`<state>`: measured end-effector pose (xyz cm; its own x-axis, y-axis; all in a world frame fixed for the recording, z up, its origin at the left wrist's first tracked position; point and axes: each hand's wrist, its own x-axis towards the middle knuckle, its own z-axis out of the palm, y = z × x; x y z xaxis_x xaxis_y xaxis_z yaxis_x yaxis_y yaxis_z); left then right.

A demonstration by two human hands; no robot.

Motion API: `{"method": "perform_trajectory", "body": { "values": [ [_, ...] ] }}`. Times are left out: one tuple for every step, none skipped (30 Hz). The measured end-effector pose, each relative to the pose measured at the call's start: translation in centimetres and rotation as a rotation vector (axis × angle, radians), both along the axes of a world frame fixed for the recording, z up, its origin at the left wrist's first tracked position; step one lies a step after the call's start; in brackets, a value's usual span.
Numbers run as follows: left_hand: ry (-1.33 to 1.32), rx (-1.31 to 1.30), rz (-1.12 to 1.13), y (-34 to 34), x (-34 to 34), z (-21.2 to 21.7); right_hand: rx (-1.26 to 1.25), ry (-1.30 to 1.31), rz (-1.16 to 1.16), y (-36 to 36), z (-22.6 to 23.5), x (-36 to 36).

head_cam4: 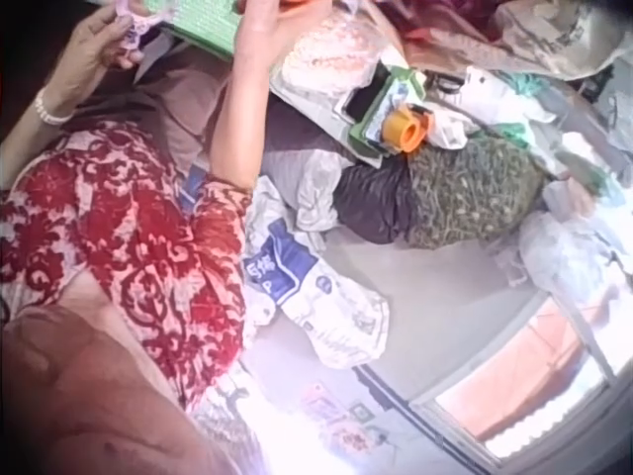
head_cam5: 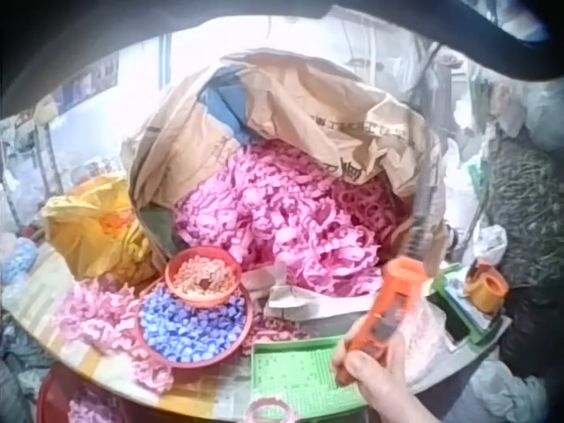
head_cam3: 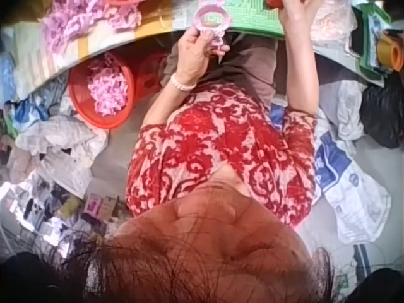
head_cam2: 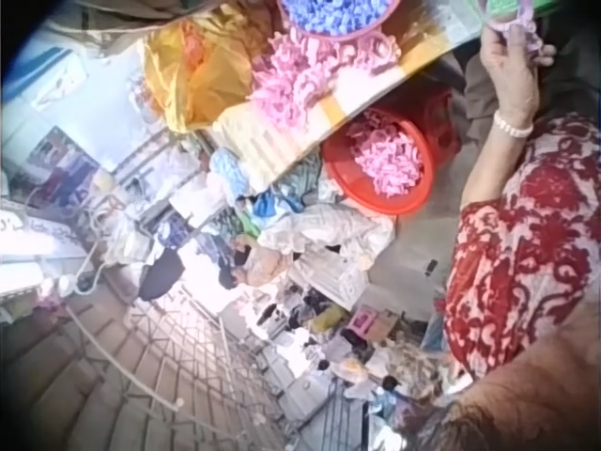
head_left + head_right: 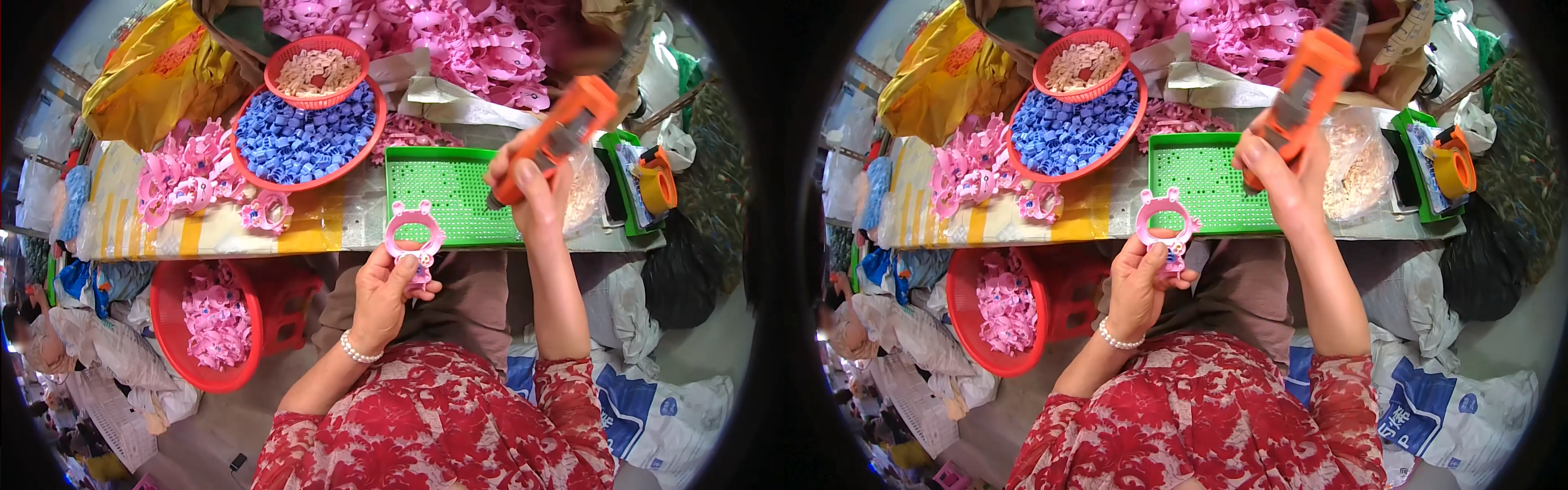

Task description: The recorder is assembling small pink plastic toy components by applying glue and attaching various parts at a workbench.

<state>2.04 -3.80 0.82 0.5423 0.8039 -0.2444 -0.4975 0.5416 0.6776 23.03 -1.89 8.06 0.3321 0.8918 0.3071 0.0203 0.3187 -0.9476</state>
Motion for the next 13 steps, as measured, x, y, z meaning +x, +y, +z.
{"method": "perform_trajectory", "body": {
  "values": [
    [0.031, 0.029, 0.009, 0.0, 0.0, 0.0, -0.027, -0.047, 0.012, 0.5, 0.0, 0.7],
    [0.060, 0.060, 0.017, -0.1, -0.1, 0.0, -0.064, -0.099, -0.015, 0.9, 0.2, 0.9],
    [0.047, 0.068, 0.004, -0.2, -0.2, 0.0, -0.102, -0.151, -0.044, 1.3, 0.5, 0.9],
    [0.080, 0.093, 0.018, -0.2, -0.2, 0.0, -0.145, -0.195, -0.088, 1.6, 0.9, 1.0],
    [0.114, 0.119, 0.036, -0.3, -0.4, 0.0, -0.133, -0.221, -0.089, 2.0, 1.0, 1.3],
    [0.122, 0.136, 0.040, -0.3, -0.5, -0.2, -0.142, -0.290, -0.121, 2.5, 1.2, 1.6],
    [0.117, 0.148, 0.044, -0.2, -0.8, -0.1, -0.152, -0.356, -0.150, 2.9, 1.3, 2.0],
    [0.110, 0.157, 0.048, -0.2, -0.9, -0.2, -0.237, -0.399, -0.155, 3.2, 1.4, 2.7],
    [0.103, 0.166, 0.052, -0.1, -0.8, -0.3, -0.231, -0.406, -0.171, 3.3, 1.8, 3.1],
    [0.096, 0.175, 0.046, -0.1, -0.9, -0.2, -0.243, -0.427, -0.164, 3.5, 2.2, 3.1],
    [0.080, 0.183, 0.052, -0.1, -0.9, -0.2, -0.254, -0.447, -0.155, 3.7, 2.5, 3.2],
    [0.065, 0.189, 0.059, 0.0, -0.9, -0.2, -0.286, -0.519, -0.168, 4.0, 2.6, 3.7],
    [0.065, 0.212, 0.044, 0.0, -0.9, -0.1, -0.268, -0.455, -0.162, 4.0, 2.6, 3.8]
  ]
}}
